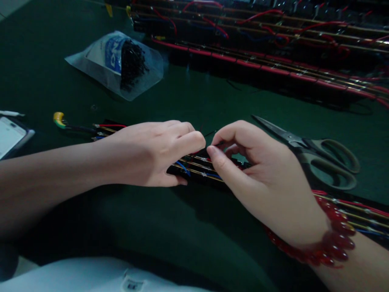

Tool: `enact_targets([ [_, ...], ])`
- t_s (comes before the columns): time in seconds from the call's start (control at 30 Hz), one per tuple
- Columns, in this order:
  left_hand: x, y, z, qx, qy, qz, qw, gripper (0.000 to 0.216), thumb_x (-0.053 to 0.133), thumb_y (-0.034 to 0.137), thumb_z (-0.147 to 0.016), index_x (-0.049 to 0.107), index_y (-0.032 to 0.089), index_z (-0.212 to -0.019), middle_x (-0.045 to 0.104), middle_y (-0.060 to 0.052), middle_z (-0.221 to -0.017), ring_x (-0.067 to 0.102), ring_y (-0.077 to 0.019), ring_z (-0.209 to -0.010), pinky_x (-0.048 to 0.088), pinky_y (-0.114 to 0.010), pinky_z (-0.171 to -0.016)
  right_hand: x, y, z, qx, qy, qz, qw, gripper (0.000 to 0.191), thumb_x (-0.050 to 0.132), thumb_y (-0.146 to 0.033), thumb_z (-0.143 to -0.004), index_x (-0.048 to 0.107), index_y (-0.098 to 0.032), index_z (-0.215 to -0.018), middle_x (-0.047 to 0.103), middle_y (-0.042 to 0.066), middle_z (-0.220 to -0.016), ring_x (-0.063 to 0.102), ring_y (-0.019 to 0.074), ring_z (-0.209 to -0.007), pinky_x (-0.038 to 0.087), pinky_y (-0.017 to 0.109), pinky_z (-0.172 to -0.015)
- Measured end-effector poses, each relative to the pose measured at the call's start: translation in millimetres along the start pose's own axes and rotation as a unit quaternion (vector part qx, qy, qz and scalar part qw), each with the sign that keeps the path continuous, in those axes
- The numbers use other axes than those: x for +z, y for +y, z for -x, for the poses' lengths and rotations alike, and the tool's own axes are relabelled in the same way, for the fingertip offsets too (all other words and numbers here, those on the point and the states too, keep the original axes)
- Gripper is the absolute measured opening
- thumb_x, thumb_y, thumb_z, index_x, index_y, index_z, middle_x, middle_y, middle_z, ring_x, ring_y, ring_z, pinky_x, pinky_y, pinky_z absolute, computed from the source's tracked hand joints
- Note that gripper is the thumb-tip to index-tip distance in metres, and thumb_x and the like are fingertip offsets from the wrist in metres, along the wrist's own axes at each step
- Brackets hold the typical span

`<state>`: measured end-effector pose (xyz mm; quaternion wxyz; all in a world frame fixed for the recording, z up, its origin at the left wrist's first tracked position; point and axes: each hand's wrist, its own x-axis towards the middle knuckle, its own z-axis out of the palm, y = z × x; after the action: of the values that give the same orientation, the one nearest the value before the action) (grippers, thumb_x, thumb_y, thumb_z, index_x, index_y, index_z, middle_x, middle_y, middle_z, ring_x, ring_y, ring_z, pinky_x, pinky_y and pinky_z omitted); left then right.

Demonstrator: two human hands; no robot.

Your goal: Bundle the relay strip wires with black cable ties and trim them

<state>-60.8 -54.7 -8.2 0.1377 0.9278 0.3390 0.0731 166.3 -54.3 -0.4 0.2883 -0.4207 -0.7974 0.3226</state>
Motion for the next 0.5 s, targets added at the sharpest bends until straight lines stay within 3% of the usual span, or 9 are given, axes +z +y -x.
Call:
enact_targets([
  [0.23,-2.4,-0.3,-0.8,-0.014,-0.025,0.005,1.000,0.044,0.078,0.033,-0.083,0.052,0.022,-0.117,0.064,-0.007,-0.110,0.064,-0.0235,-0.097,0.050,-0.033,-0.082,0.5,0.3,-0.7,0.000,-0.032,0.012,0.999,0.010,0.060,-0.012,-0.090,0.064,-0.021,-0.088,0.070,0.002,-0.084,0.063,0.0171,-0.073,0.050,0.031,-0.065],
  [0.5,-4.5,-1.5,-1.9,-0.019,-0.037,0.025,0.999,0.039,0.075,0.024,-0.081,0.052,0.022,-0.113,0.062,-0.005,-0.105,0.063,-0.0217,-0.093,0.048,-0.031,-0.078,0.4,0.3,-0.2,0.000,-0.037,0.014,0.999,0.010,0.060,-0.012,-0.090,0.064,-0.022,-0.087,0.070,0.002,-0.083,0.064,0.0176,-0.073,0.049,0.031,-0.067],
])
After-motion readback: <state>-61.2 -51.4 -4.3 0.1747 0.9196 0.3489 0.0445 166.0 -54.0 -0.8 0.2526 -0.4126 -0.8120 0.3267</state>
